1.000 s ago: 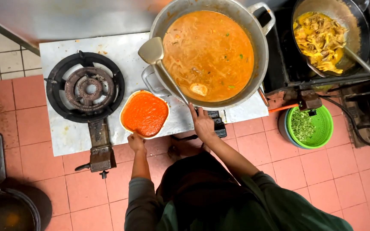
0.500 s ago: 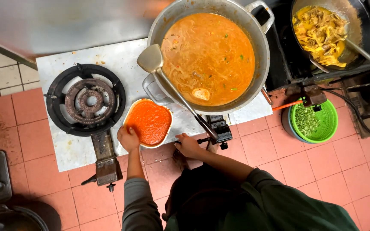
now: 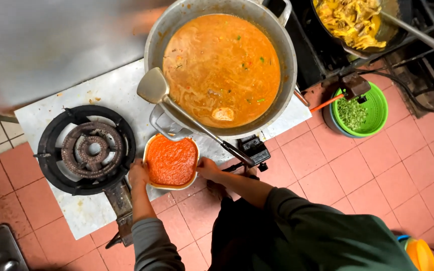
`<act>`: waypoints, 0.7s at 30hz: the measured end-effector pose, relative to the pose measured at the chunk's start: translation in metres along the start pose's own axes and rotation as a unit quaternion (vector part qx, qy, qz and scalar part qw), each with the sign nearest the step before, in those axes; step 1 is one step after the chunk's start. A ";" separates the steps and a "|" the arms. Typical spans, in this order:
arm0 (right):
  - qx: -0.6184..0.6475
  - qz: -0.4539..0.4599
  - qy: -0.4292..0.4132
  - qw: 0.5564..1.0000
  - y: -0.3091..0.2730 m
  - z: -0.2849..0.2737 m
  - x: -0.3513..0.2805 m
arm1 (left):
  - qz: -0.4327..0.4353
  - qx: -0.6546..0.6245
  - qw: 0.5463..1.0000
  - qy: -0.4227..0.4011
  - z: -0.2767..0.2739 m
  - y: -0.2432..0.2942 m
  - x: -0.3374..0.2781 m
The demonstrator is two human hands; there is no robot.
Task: Stirring a large pot of curry and cutting ingredients on a wooden board to add to the mixture.
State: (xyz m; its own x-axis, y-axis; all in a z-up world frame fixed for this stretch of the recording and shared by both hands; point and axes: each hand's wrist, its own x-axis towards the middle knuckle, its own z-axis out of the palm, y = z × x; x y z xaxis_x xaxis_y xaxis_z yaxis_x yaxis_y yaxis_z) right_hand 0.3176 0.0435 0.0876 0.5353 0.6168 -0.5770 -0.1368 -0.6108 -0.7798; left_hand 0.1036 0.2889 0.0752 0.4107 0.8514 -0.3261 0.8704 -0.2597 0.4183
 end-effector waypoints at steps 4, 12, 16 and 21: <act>-0.018 0.006 -0.005 1.000 -0.002 -0.011 0.019 | 0.006 -0.018 0.995 -0.102 0.011 -0.032 0.018; -0.233 -0.054 -0.031 0.970 0.010 -0.027 0.005 | -0.015 -0.274 0.954 -0.124 0.049 -0.062 -0.045; -0.188 -0.099 -0.026 0.977 -0.003 -0.052 -0.068 | 0.034 -0.344 0.932 -0.111 0.052 -0.056 -0.113; -0.119 -0.107 -0.079 0.984 0.027 -0.103 -0.141 | 0.080 -0.379 0.906 -0.171 0.036 -0.026 -0.197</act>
State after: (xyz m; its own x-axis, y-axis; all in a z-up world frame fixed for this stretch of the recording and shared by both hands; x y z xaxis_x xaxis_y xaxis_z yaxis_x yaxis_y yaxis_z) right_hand 0.3243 -0.1114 0.1730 0.3918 0.8024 -0.4502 0.1741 -0.5452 -0.8200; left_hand 0.0096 0.1117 0.0978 0.6883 0.6062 -0.3984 0.4082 0.1304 0.9035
